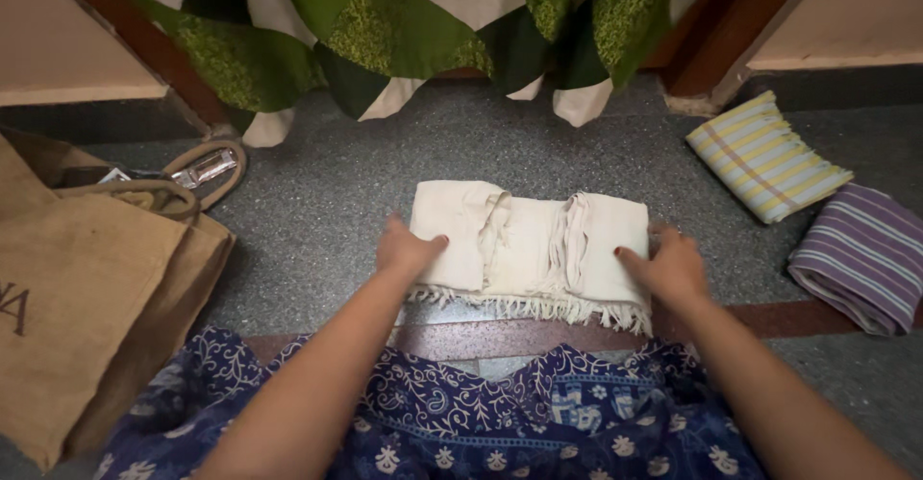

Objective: The person unfolds a white cloth, shakes it, and then folds it multiple times by hand on the floor.

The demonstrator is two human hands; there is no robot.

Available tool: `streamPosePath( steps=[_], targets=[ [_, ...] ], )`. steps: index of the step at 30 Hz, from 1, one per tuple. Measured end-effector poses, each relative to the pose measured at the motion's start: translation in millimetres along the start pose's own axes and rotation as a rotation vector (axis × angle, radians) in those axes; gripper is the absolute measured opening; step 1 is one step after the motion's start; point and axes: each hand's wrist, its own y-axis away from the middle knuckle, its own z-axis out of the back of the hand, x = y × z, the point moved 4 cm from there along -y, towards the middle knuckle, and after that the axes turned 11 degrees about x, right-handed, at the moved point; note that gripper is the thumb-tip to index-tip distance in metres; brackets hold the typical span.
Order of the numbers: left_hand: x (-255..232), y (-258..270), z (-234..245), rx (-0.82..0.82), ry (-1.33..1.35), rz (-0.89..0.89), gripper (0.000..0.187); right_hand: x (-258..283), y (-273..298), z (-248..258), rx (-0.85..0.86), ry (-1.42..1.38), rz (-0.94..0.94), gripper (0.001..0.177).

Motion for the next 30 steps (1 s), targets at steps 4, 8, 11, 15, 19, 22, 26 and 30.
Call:
streamPosePath(
  steps=[4,8,11,15,19,22,26,30],
  targets=[
    [4.9,-7.4,-9.6,0.057,-0.019,0.032,0.109,22.0,8.0,-19.6,0.106,0.2,0.104,0.1],
    [12.7,-17.3,-11.3,0.105,0.004,-0.031,0.099,29.1,11.3,-31.2,0.068,0.308,0.209,0.1],
    [10.7,-19.0,-15.9,0.119,0.04,-0.051,0.089,31.7,9.0,-32.4,0.096,0.365,0.261,0.097],
    [-7.8,-6.5,-12.5,0.052,0.071,-0.083,0.071,40.0,5.5,-63.8,0.113,0.629,0.531,0.089],
    [-44.0,24.9,-11.5,0.034,0.107,-0.126,0.069,37.3,5.1,-96.8,-0.006,0.664,0.793,0.086],
    [-74.9,61.4,-18.6,0.054,0.116,-0.213,0.076,43.0,12.7,-101.4,-0.045,0.589,0.884,0.081],
    [-105.1,107.6,-47.8,0.132,0.182,-0.43,0.088,51.9,16.3,-92.0,0.192,0.325,0.749,0.093],
    [-125.5,136.8,-86.4,0.185,0.218,-0.508,0.085,39.6,19.4,-108.1,0.498,-0.192,0.691,0.074]
  ],
)
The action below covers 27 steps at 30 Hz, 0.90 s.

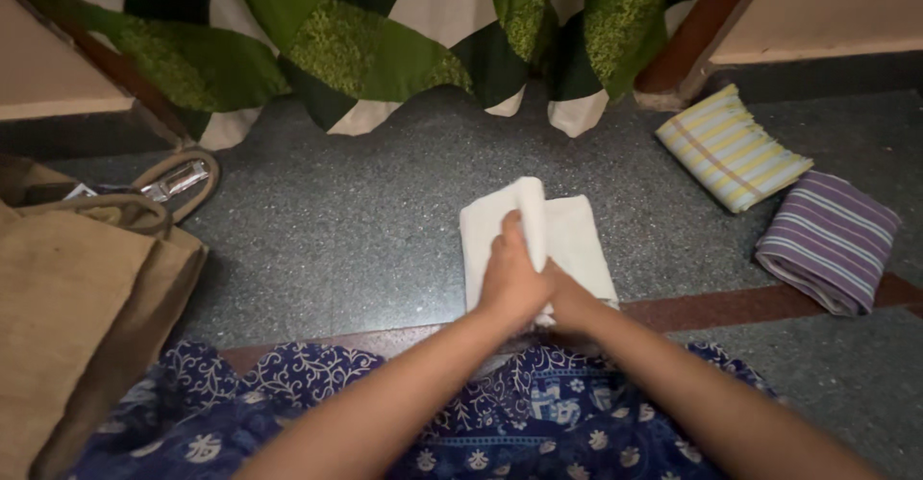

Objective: The person unfolds a white cloth, shakes it, and then folds it multiple times by hand on the floor.

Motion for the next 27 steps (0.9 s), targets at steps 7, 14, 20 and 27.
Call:
streamPosePath(
  steps=[7,14,20,27],
  targets=[
    [-0.9,-16.4,-41.0,-0.069,-0.004,-0.111,0.077,-38.7,16.8,51.9,0.185,-0.211,-0.154,0.06],
    [23.0,-4.7,-68.3,0.121,-0.12,-0.309,0.054,-4.9,41.4,74.7,-0.019,-0.876,-0.301,0.051],
    [30.5,-7.2,-17.7,-0.205,-0.354,-0.157,0.038,2.5,28.8,75.1,-0.413,-0.404,-0.289,0.045],
    [82.9,-32.7,-15.1,-0.221,0.022,0.226,0.09,-28.1,31.1,63.3,-0.505,-0.76,-0.469,0.038]
  ],
)
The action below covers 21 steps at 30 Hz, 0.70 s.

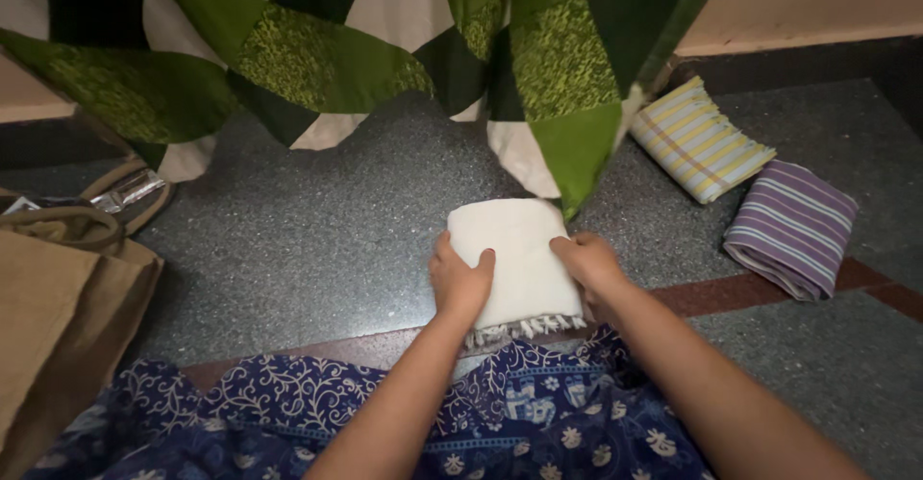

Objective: The person unfolds a white cloth, shakes it, and then folds it multiple times by hand on the floor.

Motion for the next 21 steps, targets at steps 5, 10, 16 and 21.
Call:
streamPosePath(
  steps=[5,10,16,21],
  targets=[
    [0.0,1.8,-19.6,0.082,-0.022,-0.018,0.115,-1.1,-8.9,2.4,-0.048,0.104,0.059,0.05],
    [-23.6,25.2,-10.5,0.15,-0.225,0.067,0.119,3.2,-0.9,-3.5,-0.022,0.21,0.004,0.066],
    [-43.9,40.4,0.0,0.103,-0.396,0.067,0.114,-13.1,-29.0,2.5,-0.11,0.458,0.241,0.053],
    [-37.8,44.0,-3.6,0.016,-0.712,-0.306,0.097,-7.4,-8.7,-9.1,-0.213,0.611,0.262,0.045]
  ],
)
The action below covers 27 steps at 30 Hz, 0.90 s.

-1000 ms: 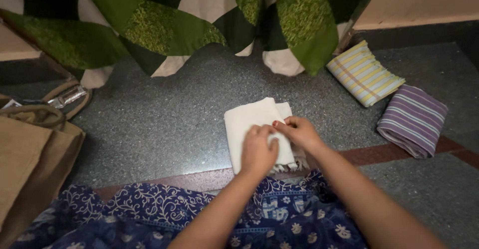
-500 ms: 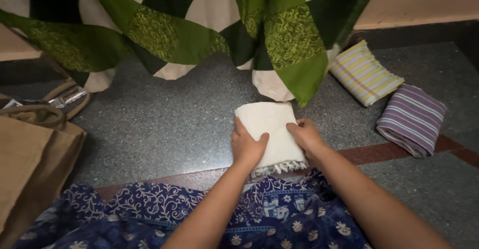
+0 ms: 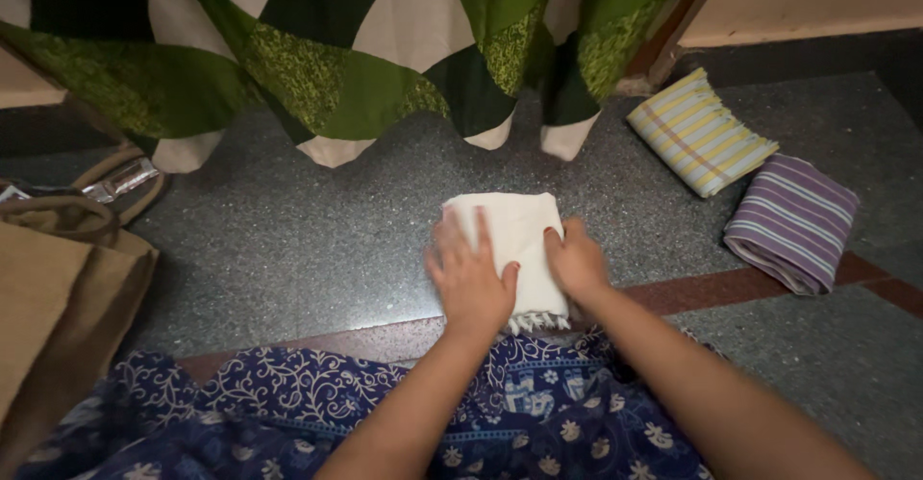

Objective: The person unfolds a white cloth, shakes it, and then folds it multiple times by hand on the floor.

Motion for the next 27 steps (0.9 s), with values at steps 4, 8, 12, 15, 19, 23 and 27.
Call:
streamPosePath(
  steps=[4,8,12,15,19,23,27],
  targets=[
    [-8.8,-7.3,-27.9,0.022,-0.263,-0.324,0.082,22.2,17.3,-0.3,-0.116,0.09,0.066,0.046],
    [-13.0,-16.2,-47.3,0.029,-0.37,-0.43,0.074,29.6,14.6,-2.5,-0.207,0.2,0.298,0.051],
    [-20.0,-24.3,-46.9,0.025,-0.233,-0.4,0.081,17.5,-6.6,3.7,-0.175,0.115,0.169,0.037],
    [-25.7,-25.8,-42.0,0.02,-0.143,-0.389,0.082,23.0,-13.8,10.3,-0.186,0.146,0.134,0.036],
    [-30.9,-26.1,-47.9,0.075,-0.166,-0.361,0.081,26.2,-12.6,13.3,-0.086,0.232,0.021,0.039],
    [-35.6,-34.7,-57.4,0.092,-0.248,-0.341,0.079,23.3,-17.2,9.1,-0.074,0.154,-0.027,0.041],
    [-34.0,-35.4,-62.4,0.132,-0.242,-0.325,0.08,15.2,-24.9,2.8,-0.018,0.217,-0.039,0.042]
  ],
)
